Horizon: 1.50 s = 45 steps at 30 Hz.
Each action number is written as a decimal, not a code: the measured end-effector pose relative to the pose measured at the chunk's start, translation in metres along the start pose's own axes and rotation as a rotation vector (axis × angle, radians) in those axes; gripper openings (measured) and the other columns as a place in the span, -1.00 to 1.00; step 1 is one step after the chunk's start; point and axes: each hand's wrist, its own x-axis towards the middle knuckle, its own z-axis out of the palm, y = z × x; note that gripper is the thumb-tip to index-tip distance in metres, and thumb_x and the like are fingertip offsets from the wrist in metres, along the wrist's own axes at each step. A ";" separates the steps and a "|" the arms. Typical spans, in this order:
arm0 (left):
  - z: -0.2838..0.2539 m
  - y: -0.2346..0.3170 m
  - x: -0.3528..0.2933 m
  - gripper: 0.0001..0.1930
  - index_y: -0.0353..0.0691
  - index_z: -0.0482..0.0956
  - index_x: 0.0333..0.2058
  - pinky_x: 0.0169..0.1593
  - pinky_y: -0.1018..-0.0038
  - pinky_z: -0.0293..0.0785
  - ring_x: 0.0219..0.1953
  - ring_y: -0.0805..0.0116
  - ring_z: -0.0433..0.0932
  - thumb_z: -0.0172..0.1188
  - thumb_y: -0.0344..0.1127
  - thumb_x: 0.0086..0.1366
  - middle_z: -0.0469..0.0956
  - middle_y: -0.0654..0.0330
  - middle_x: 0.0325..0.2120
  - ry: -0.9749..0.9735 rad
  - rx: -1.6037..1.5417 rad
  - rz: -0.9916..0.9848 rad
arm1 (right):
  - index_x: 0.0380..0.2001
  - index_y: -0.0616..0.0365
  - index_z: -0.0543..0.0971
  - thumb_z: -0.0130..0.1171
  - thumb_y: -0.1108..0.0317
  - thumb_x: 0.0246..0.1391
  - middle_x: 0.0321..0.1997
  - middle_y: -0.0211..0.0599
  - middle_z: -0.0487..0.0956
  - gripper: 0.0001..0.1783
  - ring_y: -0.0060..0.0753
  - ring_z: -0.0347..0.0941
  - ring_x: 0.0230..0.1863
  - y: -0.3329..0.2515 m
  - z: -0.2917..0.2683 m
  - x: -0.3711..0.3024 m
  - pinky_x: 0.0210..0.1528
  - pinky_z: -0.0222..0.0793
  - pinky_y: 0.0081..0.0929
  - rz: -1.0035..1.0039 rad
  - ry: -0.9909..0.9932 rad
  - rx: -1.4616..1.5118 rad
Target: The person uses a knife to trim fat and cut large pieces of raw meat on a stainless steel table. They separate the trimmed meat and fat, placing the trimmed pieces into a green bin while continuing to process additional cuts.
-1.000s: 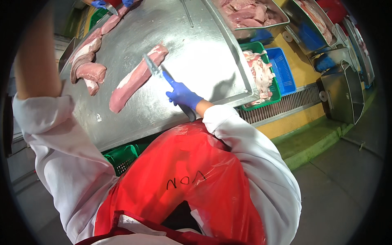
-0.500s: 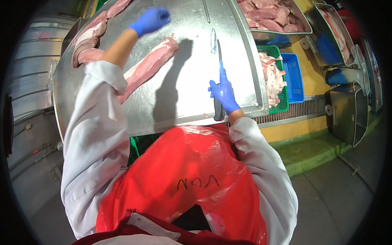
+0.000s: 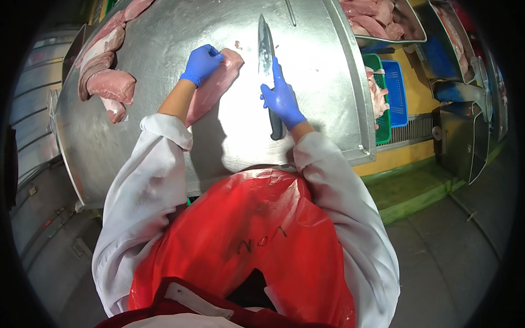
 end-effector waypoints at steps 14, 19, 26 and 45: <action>0.019 0.028 0.002 -0.71 -0.32 0.68 -0.45 -0.20 0.27 0.56 -0.33 -0.02 0.65 0.30 -0.17 0.01 0.64 -0.15 -0.44 0.070 0.170 -0.161 | 0.48 -0.11 -0.21 0.06 0.36 0.16 -0.47 -0.08 0.62 -0.06 -0.28 0.59 -0.57 0.010 0.020 0.055 -0.43 0.57 -0.37 -0.016 0.086 -0.134; 0.018 -0.010 -0.002 -0.82 -0.30 0.67 -0.47 -0.36 0.43 0.48 -0.54 0.40 0.50 0.27 -0.28 0.05 0.59 0.11 -0.59 0.096 -0.093 -0.097 | 0.48 -0.22 -0.17 0.05 0.35 0.18 -0.47 -0.11 0.62 -0.09 -0.35 0.57 -0.57 0.005 0.031 0.062 -0.42 0.56 -0.37 -0.196 -0.005 -0.158; 0.009 0.004 -0.006 -0.82 -0.33 0.68 -0.43 -0.33 0.39 0.50 -0.49 0.35 0.56 0.24 -0.31 0.13 0.63 0.10 -0.55 0.015 -0.176 -0.096 | 0.48 -0.36 -0.12 0.05 0.31 0.17 -0.42 -0.03 0.61 -0.11 -0.29 0.57 -0.53 -0.002 0.030 0.027 -0.36 0.56 -0.36 -0.078 -0.237 -0.358; -0.049 0.047 0.001 -0.84 -0.34 0.65 -0.33 -0.33 0.59 0.40 -0.44 0.54 0.46 0.18 -0.37 0.25 0.60 0.24 -0.44 -0.312 -0.453 -0.024 | 0.47 -0.10 -0.04 0.01 0.43 0.07 -0.19 -0.05 0.63 -0.11 -0.28 0.61 -0.43 -0.013 0.089 0.066 -0.35 0.57 -0.36 -0.141 -0.135 -0.111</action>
